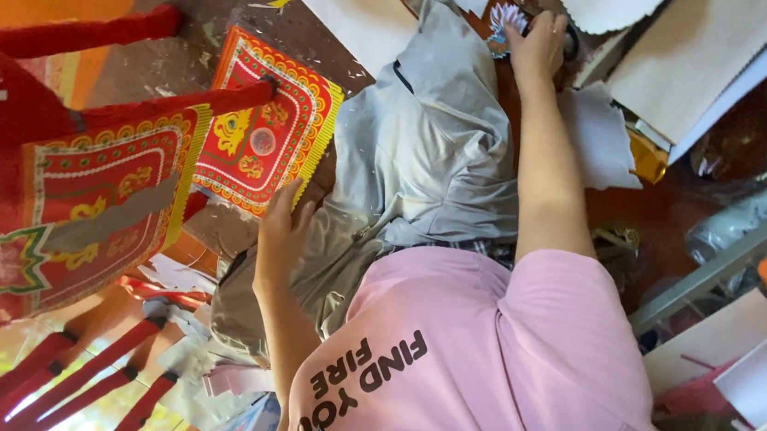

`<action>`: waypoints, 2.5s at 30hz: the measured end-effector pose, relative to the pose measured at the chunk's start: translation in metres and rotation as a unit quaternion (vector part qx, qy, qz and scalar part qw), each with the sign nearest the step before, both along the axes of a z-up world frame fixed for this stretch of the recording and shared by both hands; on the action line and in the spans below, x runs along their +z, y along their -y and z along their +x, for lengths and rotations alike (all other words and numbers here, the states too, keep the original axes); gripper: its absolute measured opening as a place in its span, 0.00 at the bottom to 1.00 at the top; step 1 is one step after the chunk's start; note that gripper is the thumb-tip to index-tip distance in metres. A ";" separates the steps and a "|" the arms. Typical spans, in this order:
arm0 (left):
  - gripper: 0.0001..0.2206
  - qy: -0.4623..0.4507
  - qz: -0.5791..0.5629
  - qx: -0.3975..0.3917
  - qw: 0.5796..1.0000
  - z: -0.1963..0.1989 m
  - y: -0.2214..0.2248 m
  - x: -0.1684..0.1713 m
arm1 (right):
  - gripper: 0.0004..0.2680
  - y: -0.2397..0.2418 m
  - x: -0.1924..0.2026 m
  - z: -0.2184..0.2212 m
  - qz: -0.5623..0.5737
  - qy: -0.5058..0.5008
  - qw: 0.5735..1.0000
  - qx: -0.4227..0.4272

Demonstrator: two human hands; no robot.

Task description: The recorder is assembling and decorating a red papier-mâché sculpture by gluing paper pieces and strips onto the frame.

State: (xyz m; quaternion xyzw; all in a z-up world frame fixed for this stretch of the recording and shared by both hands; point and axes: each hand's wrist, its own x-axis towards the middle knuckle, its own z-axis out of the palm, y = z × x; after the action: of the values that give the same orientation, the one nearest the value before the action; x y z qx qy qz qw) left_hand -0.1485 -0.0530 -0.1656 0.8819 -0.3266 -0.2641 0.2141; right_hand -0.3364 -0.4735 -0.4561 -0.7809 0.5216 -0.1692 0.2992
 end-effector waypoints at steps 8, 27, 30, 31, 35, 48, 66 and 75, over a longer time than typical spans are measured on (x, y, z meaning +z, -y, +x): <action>0.21 -0.039 0.031 0.056 0.997 -0.005 -0.036 -0.009 | 0.10 0.029 -0.083 -0.020 0.029 0.000 0.998 -0.049; 0.06 0.260 0.127 0.381 0.878 -0.029 -0.219 -0.085 | 0.06 -0.008 0.160 0.216 0.165 0.466 0.843 0.214; 0.05 0.344 0.123 0.364 0.857 -0.031 -0.211 -0.094 | 0.02 -0.016 0.150 0.288 0.128 0.422 0.867 0.231; 0.05 0.379 0.115 0.332 0.856 -0.032 -0.202 -0.092 | 0.03 -0.017 0.146 0.310 0.065 0.357 0.904 0.225; 0.06 0.325 0.115 0.398 0.850 -0.027 -0.202 -0.098 | 0.03 -0.010 0.105 0.354 -0.123 0.271 0.926 0.234; 0.08 0.275 0.143 0.416 0.855 -0.020 -0.200 -0.105 | 0.06 -0.051 0.081 0.388 -0.009 -0.043 0.971 0.234; 0.08 0.249 0.117 0.442 0.854 -0.016 -0.189 -0.105 | 0.11 -0.088 0.195 0.287 0.459 0.392 0.750 0.270; 0.15 0.216 -0.247 0.239 0.914 0.002 -0.024 0.002 | 0.06 -0.191 0.272 0.203 0.573 0.452 0.608 0.312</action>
State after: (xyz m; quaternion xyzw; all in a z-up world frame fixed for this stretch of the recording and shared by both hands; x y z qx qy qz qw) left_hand -0.1467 -0.0287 -0.1638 0.8881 -0.1994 0.0812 0.4061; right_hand -0.1337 -0.2828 -0.1845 -0.3899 0.0356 -0.0635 0.9180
